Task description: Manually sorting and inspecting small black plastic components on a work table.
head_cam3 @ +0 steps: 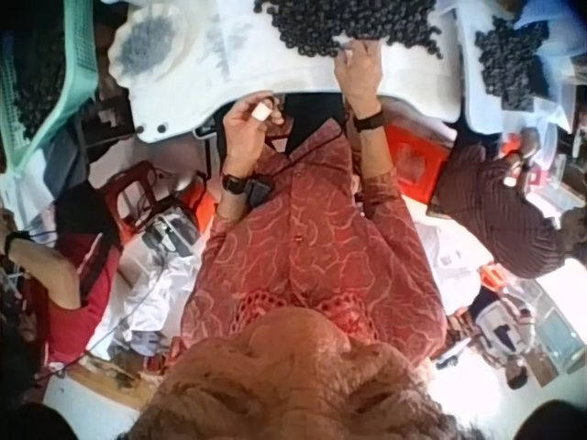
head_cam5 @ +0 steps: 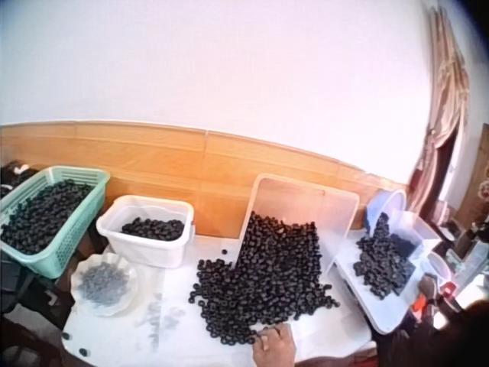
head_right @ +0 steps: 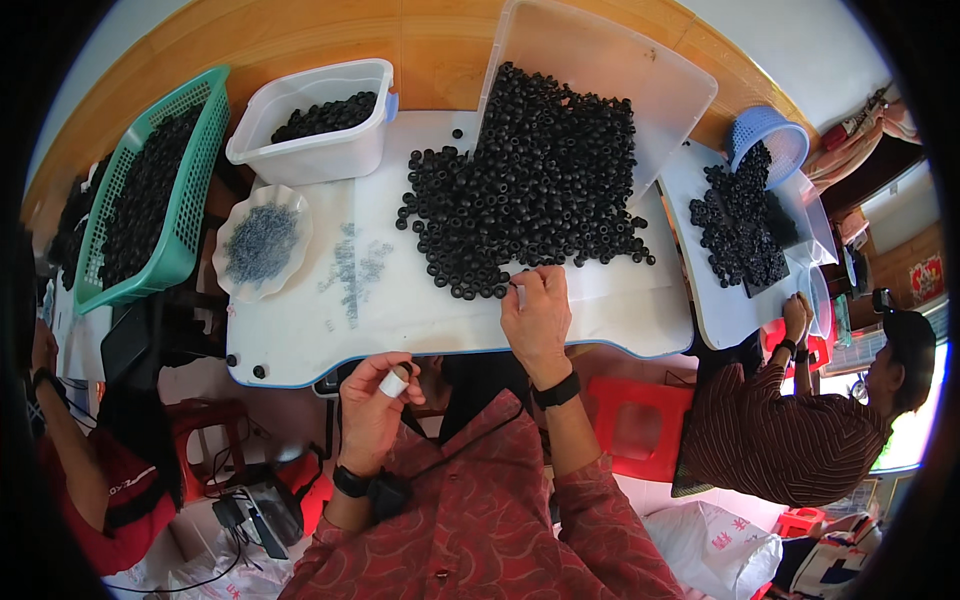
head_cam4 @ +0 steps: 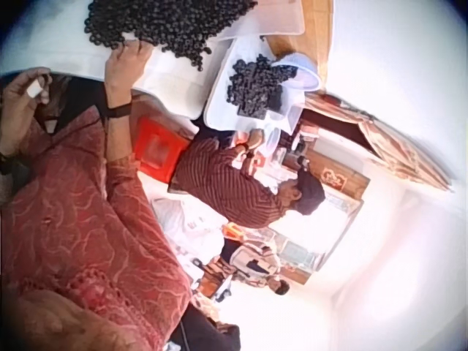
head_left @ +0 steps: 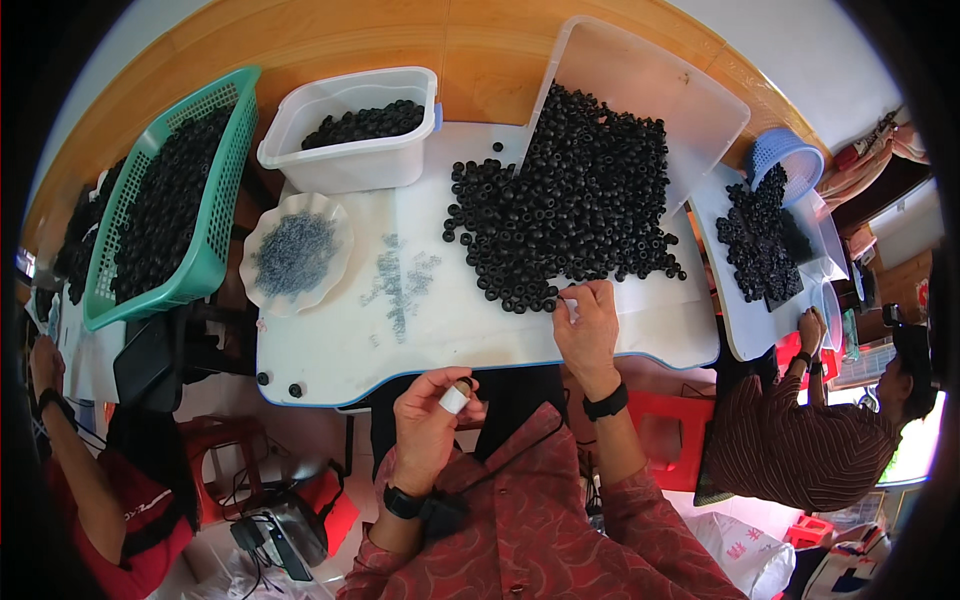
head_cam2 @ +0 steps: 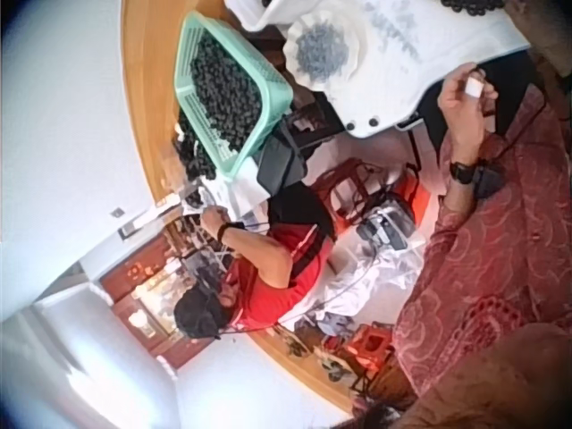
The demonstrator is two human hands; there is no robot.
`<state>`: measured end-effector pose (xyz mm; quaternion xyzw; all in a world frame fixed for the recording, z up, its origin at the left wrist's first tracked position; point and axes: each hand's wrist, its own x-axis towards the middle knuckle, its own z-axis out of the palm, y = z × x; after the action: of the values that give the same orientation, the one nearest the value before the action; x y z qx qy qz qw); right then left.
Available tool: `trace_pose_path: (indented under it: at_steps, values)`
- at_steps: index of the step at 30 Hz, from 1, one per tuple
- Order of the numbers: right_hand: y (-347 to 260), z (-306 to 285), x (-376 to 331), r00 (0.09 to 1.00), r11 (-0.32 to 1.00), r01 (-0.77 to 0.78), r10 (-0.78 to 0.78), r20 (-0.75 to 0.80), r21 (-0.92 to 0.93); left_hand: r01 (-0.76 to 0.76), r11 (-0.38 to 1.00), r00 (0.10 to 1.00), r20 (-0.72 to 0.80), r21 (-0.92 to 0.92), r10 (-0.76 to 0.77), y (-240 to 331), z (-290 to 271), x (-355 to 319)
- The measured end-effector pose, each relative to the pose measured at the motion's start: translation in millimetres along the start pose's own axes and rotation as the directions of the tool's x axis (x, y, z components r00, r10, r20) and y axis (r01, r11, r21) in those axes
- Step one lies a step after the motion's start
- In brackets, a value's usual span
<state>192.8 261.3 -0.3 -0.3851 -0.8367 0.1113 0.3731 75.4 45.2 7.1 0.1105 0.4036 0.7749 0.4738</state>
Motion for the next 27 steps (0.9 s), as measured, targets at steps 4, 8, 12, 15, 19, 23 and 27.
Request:
trace_pose_path:
  at_steps: [4, 8, 12, 15, 19, 23, 27]
  values:
    - [-3.8, -4.2, -1.3, 0.975, 0.989, -0.142, 0.134, 0.178, 0.031, -0.025, 0.999, 0.998, -0.058, -0.047, 0.023, 9.9, -8.4, -1.2]
    - [-4.3, -0.5, -2.5, 0.978, 0.996, -0.089, 0.088, 0.187, -0.004, -0.038, 0.977, 0.999, -0.009, -0.209, 0.037, 14.0, -11.4, -7.0]
    - [-3.7, 2.3, -9.8, 0.999, 0.999, -0.017, 0.019, 0.049, -0.050, 0.014, 0.935, 0.997, 0.082, -0.353, 0.016, 17.5, -7.4, -14.9]
    - [-9.3, -7.3, -18.4, 1.000, 0.999, 0.005, -0.006, 0.014, 0.042, 0.019, 0.913, 0.991, 0.130, -0.408, 0.038, 14.5, -8.3, -17.7]
    - [-36.1, -24.0, -40.0, 0.880, 0.563, -0.474, 0.312, 0.357, 0.677, 0.058, 0.895, 0.988, 0.155, -0.442, 0.013, 10.8, -3.5, -21.1]
    - [-79.4, -54.2, -54.2, 0.803, 0.223, -0.591, 0.260, 0.537, 0.775, 0.053, 0.916, 0.981, 0.192, -0.399, 0.026, 2.9, 3.8, -24.8]
    - [-92.0, -64.5, -66.3, 0.776, 0.073, -0.628, 0.137, 0.616, 0.775, 0.023, 0.925, 0.971, 0.229, -0.380, 0.070, -1.8, 6.5, -28.5]
